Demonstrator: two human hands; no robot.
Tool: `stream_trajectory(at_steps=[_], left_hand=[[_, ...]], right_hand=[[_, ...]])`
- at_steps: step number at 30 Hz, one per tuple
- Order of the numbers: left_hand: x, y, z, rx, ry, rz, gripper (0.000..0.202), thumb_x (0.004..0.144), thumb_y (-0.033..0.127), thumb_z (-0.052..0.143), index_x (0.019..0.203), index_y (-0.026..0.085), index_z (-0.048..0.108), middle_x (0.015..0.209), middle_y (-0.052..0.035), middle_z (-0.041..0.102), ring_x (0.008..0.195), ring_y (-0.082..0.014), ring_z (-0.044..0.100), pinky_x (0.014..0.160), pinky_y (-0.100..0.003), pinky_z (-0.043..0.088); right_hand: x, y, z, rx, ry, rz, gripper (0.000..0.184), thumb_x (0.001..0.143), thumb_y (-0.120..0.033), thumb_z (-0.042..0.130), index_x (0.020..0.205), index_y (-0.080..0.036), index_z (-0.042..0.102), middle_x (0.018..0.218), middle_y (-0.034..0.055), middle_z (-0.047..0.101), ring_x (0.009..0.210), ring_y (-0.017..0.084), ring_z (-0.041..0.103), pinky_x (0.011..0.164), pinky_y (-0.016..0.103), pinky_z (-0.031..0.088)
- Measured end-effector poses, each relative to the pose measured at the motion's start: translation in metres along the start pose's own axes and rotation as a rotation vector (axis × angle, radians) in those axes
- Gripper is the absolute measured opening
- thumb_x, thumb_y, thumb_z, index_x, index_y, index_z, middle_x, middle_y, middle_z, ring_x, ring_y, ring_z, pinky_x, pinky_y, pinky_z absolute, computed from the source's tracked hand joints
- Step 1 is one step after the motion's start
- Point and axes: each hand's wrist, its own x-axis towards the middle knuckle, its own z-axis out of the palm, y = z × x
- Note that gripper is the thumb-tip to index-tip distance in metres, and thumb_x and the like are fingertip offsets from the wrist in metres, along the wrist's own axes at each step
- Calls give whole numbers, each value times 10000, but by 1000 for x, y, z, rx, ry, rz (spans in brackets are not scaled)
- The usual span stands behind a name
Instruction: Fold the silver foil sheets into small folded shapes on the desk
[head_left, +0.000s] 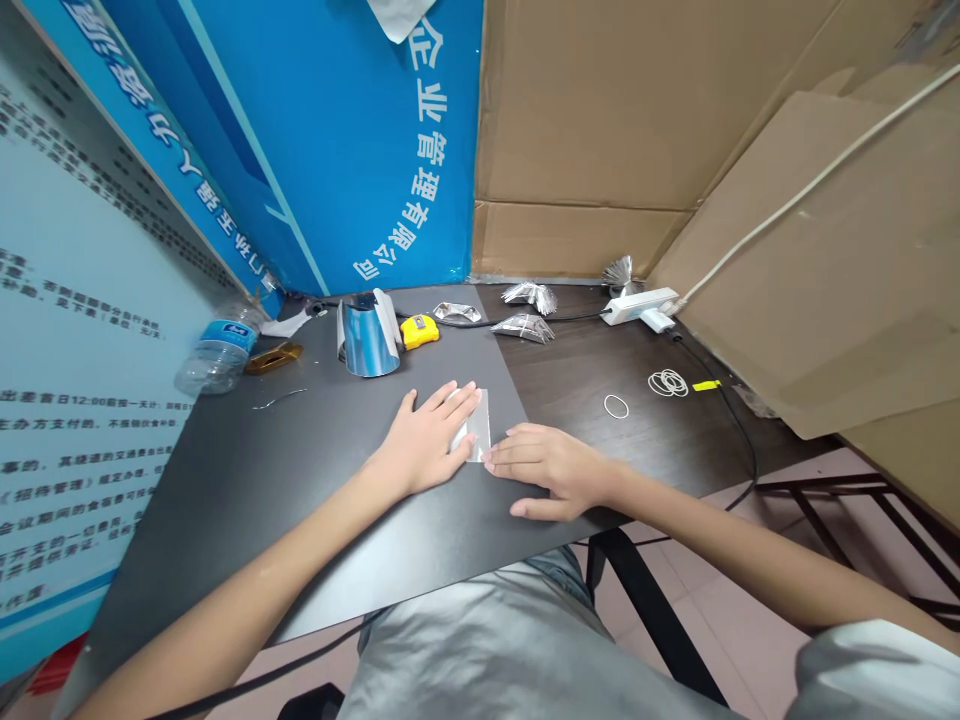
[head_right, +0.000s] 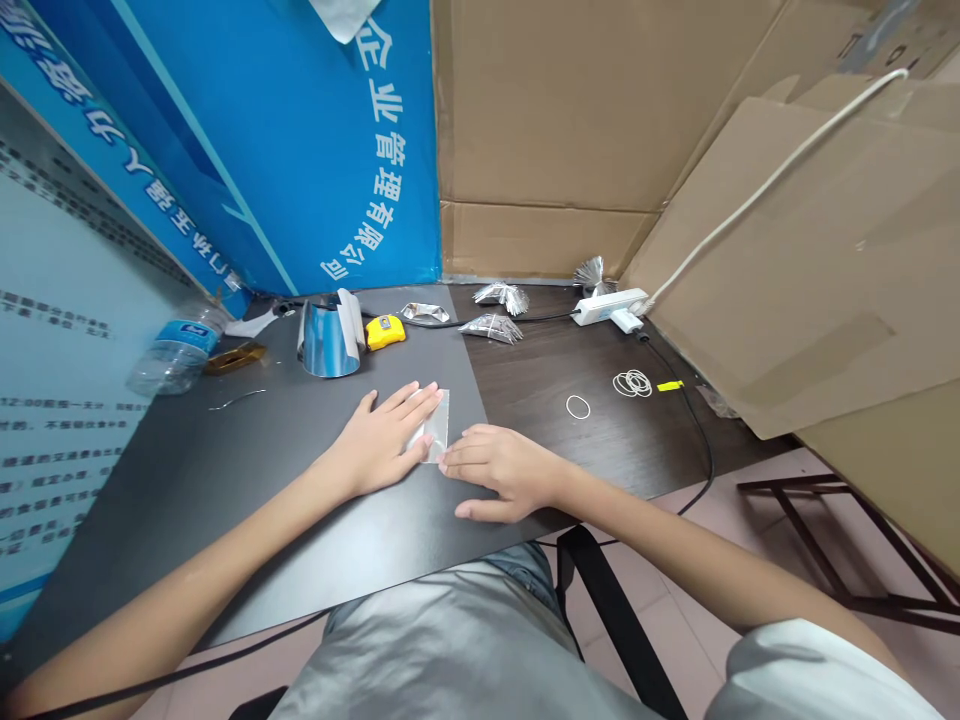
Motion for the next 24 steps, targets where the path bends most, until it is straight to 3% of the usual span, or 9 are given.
stream_trajectory(at_steps=[8, 11, 15, 19, 24], left_hand=[[-2, 1, -5, 6, 78, -9, 644, 1002, 519, 518, 1592, 276, 431, 1654, -94, 448, 1519, -364, 409, 1210, -656, 277], [-2, 0, -7, 45, 161, -54, 608, 986, 557, 553, 1485, 209, 567, 1564, -147, 559, 1477, -391, 458, 1168, -629, 337], [-1, -5, -11, 119, 251, -30, 413, 1060, 447, 462, 1241, 184, 723, 1402, -154, 691, 1408, -388, 533, 1081, -581, 402], [-1, -11, -10, 168, 268, 22, 405, 1100, 333, 390, 1039, 181, 759, 1110, -142, 795, 1275, -349, 638, 963, -501, 443], [-2, -15, -12, 112, 257, -14, 390, 1088, 387, 461, 878, 191, 724, 964, -105, 779, 1028, -283, 702, 828, -409, 435]], right_hand=[[15, 10, -11, 92, 52, 83, 207, 1009, -401, 621, 1004, -233, 742, 956, 50, 794, 948, 244, 677, 971, 437, 481], [16, 19, -18, 52, 82, 157, 248, 1034, -371, 595, 885, -228, 733, 828, 37, 761, 863, 225, 660, 923, 414, 483], [16, 33, -24, -4, 143, 283, 377, 1072, -343, 531, 764, -211, 702, 715, 31, 707, 733, 203, 632, 837, 384, 491], [18, 38, -22, 81, 216, 398, 380, 1075, -342, 539, 766, -216, 722, 737, 22, 725, 753, 194, 648, 792, 345, 488], [24, 37, -15, 122, 245, 516, 218, 1000, -337, 674, 818, -218, 685, 812, 15, 717, 839, 202, 636, 774, 321, 476]])
